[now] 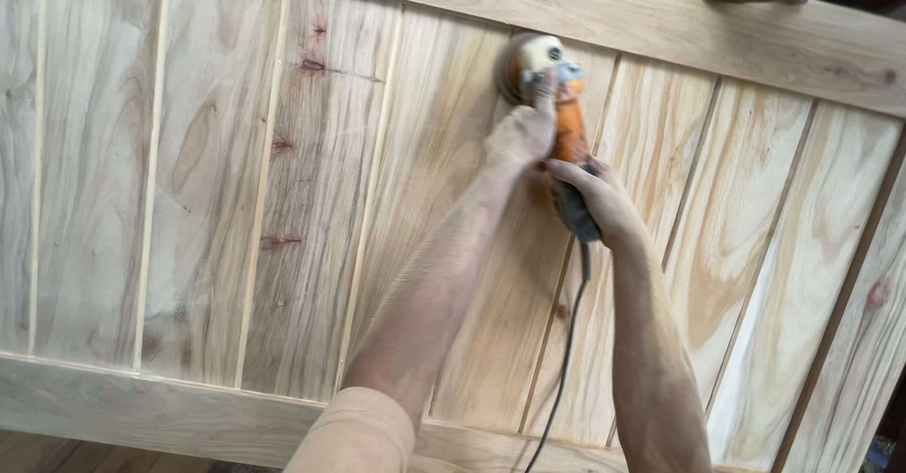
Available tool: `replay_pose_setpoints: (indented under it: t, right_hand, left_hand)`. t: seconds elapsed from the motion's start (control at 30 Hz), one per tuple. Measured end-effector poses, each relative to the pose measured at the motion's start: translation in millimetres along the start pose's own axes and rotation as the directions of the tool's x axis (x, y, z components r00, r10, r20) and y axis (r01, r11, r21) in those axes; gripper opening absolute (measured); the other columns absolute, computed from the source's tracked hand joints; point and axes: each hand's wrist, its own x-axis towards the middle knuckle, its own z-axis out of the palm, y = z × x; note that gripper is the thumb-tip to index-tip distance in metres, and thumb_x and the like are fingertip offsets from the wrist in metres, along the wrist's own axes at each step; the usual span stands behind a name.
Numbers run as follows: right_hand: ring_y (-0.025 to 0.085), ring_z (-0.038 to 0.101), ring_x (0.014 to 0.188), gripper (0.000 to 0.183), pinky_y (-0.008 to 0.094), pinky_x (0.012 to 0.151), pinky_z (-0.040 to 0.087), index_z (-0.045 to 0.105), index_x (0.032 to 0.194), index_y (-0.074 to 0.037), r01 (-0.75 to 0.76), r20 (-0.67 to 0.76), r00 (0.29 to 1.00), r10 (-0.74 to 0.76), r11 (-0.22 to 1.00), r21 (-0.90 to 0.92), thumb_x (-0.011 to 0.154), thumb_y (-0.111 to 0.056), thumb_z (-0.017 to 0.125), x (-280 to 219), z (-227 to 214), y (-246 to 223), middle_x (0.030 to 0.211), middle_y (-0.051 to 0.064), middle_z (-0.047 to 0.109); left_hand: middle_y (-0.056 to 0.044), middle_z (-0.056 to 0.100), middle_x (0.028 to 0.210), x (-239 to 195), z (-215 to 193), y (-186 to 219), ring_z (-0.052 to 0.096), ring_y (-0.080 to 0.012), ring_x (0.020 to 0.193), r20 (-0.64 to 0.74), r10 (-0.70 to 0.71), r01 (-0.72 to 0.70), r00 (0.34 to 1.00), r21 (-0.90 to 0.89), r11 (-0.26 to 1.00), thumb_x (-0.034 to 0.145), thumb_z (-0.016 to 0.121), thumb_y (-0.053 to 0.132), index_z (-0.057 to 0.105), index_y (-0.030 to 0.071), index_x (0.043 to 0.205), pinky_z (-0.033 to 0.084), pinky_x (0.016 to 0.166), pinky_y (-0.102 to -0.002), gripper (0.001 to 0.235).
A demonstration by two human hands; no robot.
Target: The person uses an orbital sander to smooth the surface of a large wooden panel. They move the sander across the wood in various directions, occasionally using their left hand to steady the panel or wipe away dust.
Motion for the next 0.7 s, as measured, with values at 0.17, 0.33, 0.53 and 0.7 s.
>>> replay_pose_setpoints:
  t: [0.17,0.33,0.53,0.7]
  right_hand:
    - [0.012,0.061,0.057,0.032,0.029,0.046,0.048,0.069,0.105,-0.008,-0.090,-0.141,0.985,0.104,0.991,0.102,0.089,-0.036,0.071,-29.5,-13.8,6.4,0.075,0.001,0.065]
    - [0.010,0.060,0.057,0.033,0.027,0.048,0.048,0.071,0.106,-0.006,-0.066,-0.087,0.993,0.075,0.993,0.099,0.092,-0.036,0.071,-15.2,16.5,2.4,0.076,0.001,0.064]
    - [0.009,0.058,0.055,0.027,0.025,0.048,0.046,0.066,0.096,-0.008,-0.021,0.084,0.996,0.013,0.995,0.098,0.090,-0.031,0.077,25.0,107.2,-15.1,0.073,0.001,0.064]
    - [0.008,0.061,0.058,0.036,0.024,0.051,0.050,0.073,0.096,-0.008,0.012,0.153,0.988,-0.009,1.000,-0.024,0.081,-0.039,0.081,59.2,201.3,-33.1,0.072,-0.001,0.068]
  left_hand:
    - [-0.013,0.081,0.081,-0.9,37.9,29.4,0.081,-0.0181,0.069,0.118,0.036,-0.053,0.992,0.145,0.988,0.075,-0.007,0.090,0.077,0.004,0.109,0.062,0.062,-0.031,0.126]
    - [-0.014,0.082,0.081,-5.3,-3.2,17.8,0.080,-0.0182,0.072,0.110,0.037,-0.057,0.993,0.176,0.983,0.076,-0.010,0.089,0.080,0.005,0.108,0.064,0.072,-0.036,0.128]
    - [-0.024,0.073,0.115,6.0,-115.1,-44.0,0.072,-0.0273,0.106,-0.063,-0.031,0.028,0.998,-0.049,0.998,0.076,0.001,0.094,0.065,0.002,0.135,0.060,0.091,-0.039,0.126]
    - [-0.019,0.061,0.132,5.6,-225.1,-95.7,0.063,-0.0279,0.124,-0.130,0.087,-0.132,0.988,-0.392,0.911,0.074,0.022,0.096,0.049,0.004,0.148,0.055,0.100,-0.043,0.121]
